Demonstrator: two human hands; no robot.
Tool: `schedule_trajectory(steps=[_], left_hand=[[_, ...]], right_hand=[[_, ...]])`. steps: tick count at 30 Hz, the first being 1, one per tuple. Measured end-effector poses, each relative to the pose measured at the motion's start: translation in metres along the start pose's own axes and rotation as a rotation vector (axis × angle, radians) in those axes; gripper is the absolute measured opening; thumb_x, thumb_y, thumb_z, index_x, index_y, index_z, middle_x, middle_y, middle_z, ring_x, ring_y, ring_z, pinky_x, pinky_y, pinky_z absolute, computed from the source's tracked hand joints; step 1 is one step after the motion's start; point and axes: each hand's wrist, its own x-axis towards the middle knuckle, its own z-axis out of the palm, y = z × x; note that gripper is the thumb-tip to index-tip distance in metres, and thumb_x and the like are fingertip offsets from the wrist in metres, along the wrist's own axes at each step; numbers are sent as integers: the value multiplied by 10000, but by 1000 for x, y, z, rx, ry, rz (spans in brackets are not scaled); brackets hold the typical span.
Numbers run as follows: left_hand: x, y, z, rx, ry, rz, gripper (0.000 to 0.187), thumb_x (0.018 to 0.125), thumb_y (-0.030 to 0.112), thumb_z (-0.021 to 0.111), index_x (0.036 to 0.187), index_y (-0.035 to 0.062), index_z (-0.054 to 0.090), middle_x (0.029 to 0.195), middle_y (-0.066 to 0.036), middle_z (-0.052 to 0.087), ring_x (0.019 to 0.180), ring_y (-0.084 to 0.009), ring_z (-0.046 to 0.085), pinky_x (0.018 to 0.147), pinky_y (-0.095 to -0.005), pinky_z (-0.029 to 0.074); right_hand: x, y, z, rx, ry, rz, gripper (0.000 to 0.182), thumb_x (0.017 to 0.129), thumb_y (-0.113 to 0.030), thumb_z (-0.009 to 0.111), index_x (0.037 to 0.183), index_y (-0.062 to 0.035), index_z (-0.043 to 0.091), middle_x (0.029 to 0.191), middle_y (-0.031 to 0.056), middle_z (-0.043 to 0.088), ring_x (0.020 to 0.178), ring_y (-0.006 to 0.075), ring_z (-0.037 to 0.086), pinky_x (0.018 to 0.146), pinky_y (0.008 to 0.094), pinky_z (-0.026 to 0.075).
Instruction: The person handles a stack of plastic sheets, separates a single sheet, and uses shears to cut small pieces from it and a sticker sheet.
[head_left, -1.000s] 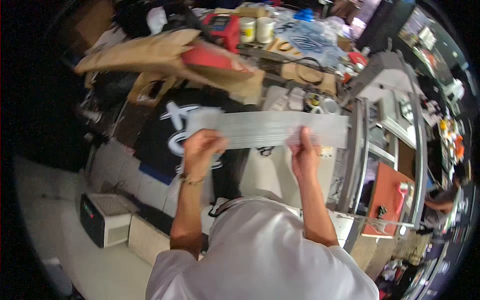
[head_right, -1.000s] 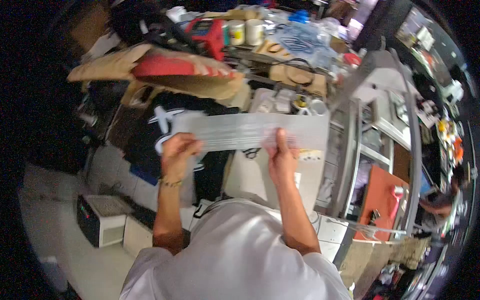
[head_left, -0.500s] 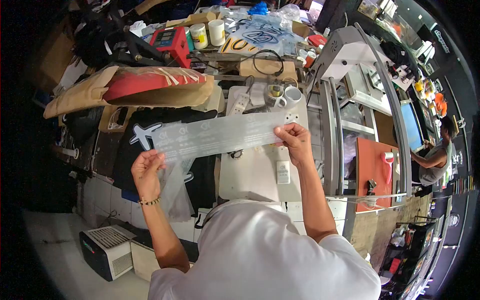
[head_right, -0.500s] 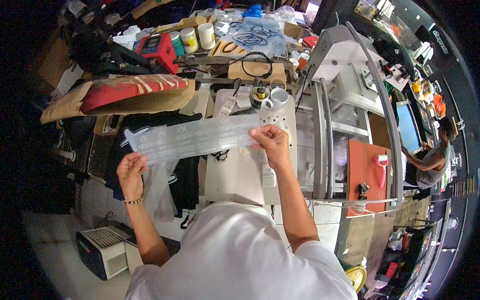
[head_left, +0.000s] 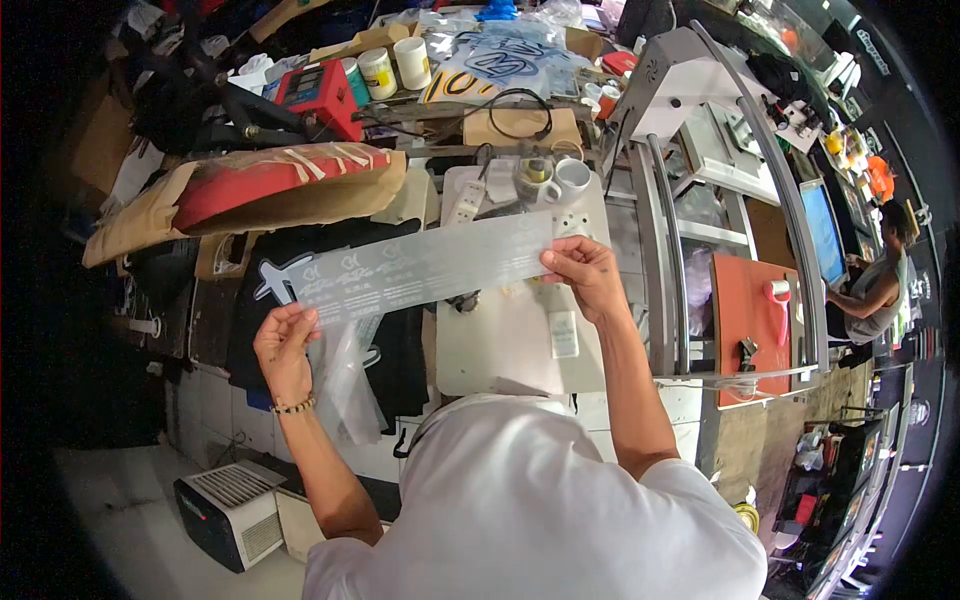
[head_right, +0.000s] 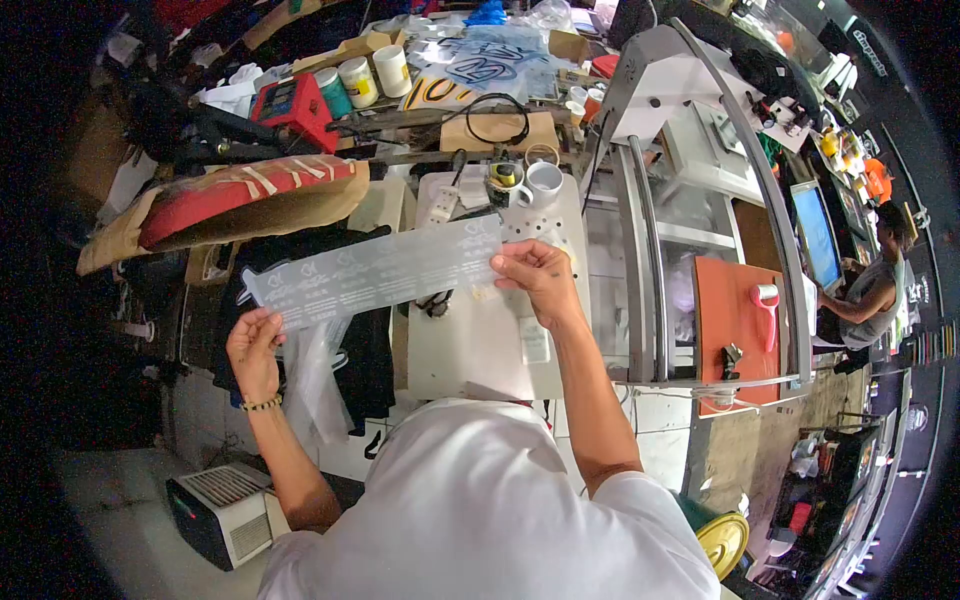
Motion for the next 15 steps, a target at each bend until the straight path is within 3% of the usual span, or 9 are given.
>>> schedule_trajectory(steps=[15], left_hand=[[5, -2, 39, 36, -33, 10, 167, 867, 46, 722, 1009, 5, 643, 864, -35, 666, 735, -74, 604, 619, -209, 494]], right_hand=[[-12, 5, -36, 164, -7, 19, 100, 870, -42, 714, 944, -35, 647, 852, 40, 685, 755, 120, 658, 678, 290, 593]])
